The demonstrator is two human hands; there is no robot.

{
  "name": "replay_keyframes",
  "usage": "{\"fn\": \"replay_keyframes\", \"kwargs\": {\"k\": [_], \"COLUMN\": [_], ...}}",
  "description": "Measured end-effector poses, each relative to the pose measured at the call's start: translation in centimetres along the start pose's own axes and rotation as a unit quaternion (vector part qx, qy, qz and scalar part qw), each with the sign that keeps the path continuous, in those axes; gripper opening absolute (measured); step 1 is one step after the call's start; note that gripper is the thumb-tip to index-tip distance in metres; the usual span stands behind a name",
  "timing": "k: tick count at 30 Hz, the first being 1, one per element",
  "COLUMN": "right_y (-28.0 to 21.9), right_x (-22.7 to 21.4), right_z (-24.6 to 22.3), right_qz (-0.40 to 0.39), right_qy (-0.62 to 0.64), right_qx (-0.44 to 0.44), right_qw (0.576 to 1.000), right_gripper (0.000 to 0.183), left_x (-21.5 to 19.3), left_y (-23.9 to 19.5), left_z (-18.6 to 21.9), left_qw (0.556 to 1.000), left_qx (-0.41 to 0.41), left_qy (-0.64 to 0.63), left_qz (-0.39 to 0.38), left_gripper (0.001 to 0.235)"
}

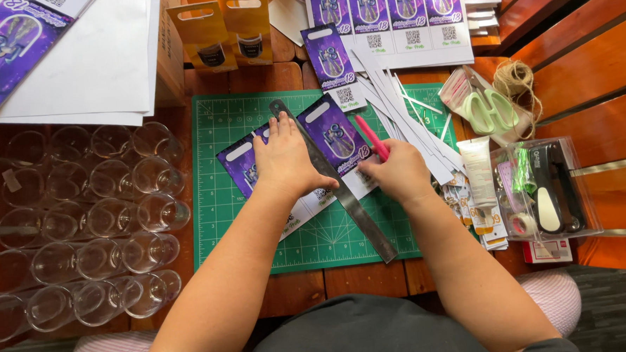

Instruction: The person uses a ruler and a pink utility knife to cut purple printed paper tags on a green cutting mat. They repeatedly align the ruler, score the paper, and separate the cut strips, then stack the finished pieces.

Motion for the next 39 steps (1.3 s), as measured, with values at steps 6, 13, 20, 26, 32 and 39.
{"fn": "replay_keyframes", "kwargs": {"k": [6,13,20,26,32,39], "right_y": [3.6,13.2,-0.2,-9.3,-9.9,-8.9], "right_x": [-2.5,-2.1,-0.6,2.2,1.6,2.7], "right_z": [-3.1,-7.1,-2.3,5.6,6.9,7.5], "right_qz": [0.022,0.046,-0.003,-0.067,-0.058,-0.101], "right_qy": [0.092,0.135,0.007,-0.106,-0.107,-0.1], "right_qx": [-0.059,-0.034,-0.07,-0.029,0.038,0.026], "right_qw": [0.994,0.989,0.998,0.992,0.992,0.99], "right_gripper": [0.021,0.014,0.045,0.068,0.048,0.021], "left_x": [-0.3,-0.5,-0.4,2.0,2.4,5.3], "left_y": [-0.6,-1.0,-1.6,-0.6,-3.6,-4.3], "left_z": [-0.1,-0.3,-0.6,-1.7,-2.3,-3.8], "left_qw": [1.0,1.0,0.998,0.992,0.99,0.99], "left_qx": [0.004,0.002,0.017,0.041,0.041,0.031], "left_qy": [-0.026,-0.025,-0.05,-0.064,-0.061,-0.002], "left_qz": [0.017,0.005,0.036,0.103,0.122,0.137], "left_gripper": [0.148,0.15,0.145,0.151,0.155,0.142]}}
Point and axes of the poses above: each hand's wrist, its own y-axis towards the middle knuckle, its own x-axis out of the palm, z = x × y, the point moved 9 cm from there along y, towards the middle knuckle, and after that the axes turned 12 degrees about x, right-handed, at the moved point
